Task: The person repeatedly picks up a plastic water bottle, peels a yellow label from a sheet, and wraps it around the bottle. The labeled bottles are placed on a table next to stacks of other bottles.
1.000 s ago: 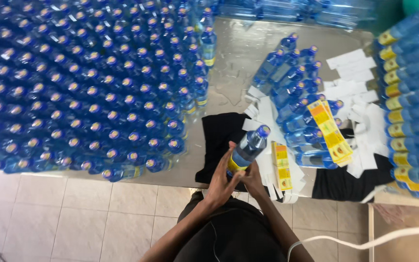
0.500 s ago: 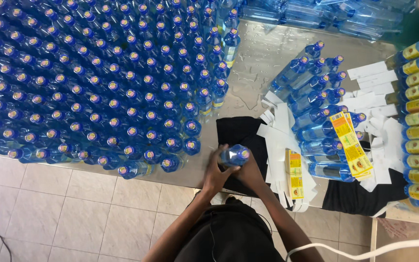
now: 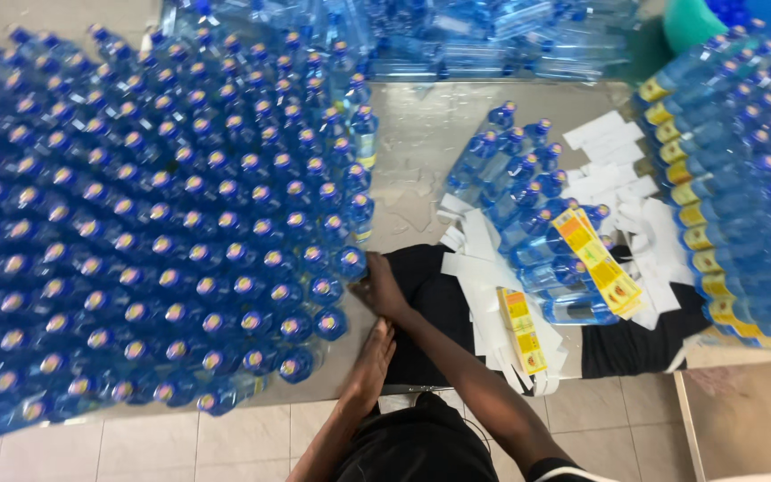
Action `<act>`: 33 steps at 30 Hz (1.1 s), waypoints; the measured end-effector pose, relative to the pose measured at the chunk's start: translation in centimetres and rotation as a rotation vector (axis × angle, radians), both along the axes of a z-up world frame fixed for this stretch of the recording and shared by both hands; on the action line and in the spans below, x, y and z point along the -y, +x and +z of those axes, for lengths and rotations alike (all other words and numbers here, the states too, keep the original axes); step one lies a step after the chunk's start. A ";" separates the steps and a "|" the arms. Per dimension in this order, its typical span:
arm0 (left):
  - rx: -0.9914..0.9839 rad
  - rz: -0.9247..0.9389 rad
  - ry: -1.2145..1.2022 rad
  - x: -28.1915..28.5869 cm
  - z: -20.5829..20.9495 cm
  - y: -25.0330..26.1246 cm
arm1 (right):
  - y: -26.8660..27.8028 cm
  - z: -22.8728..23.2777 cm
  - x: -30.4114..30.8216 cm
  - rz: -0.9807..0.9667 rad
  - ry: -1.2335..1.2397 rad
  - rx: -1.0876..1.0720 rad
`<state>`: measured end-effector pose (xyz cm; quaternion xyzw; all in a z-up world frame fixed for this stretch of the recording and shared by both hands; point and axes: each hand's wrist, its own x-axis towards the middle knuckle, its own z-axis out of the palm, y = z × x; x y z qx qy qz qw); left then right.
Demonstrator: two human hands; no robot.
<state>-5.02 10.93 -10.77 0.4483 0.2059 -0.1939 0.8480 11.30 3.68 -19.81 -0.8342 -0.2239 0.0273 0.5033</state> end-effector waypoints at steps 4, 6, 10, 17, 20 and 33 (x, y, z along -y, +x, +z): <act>-0.174 0.102 -0.142 1.5 -1.0 2.9 | -2.1 3.9 1.6 0.027 0.157 -0.213; -0.161 0.165 -0.197 2.5 -1.6 4.6 | -4.5 5.2 3.5 -0.072 0.225 -0.311; 0.174 0.165 -0.277 6.5 0.5 6.3 | -10.7 7.5 7.6 -0.156 0.192 -0.291; 0.231 -0.099 -0.479 14.5 3.7 5.8 | -9.1 15.9 16.0 -0.279 0.116 -0.251; 0.117 0.035 0.034 16.5 9.2 7.9 | -10.2 18.4 16.2 -0.293 0.093 -0.234; 0.635 0.257 0.520 14.8 0.7 34.4 | -2.6 21.0 28.4 -0.494 -0.534 0.467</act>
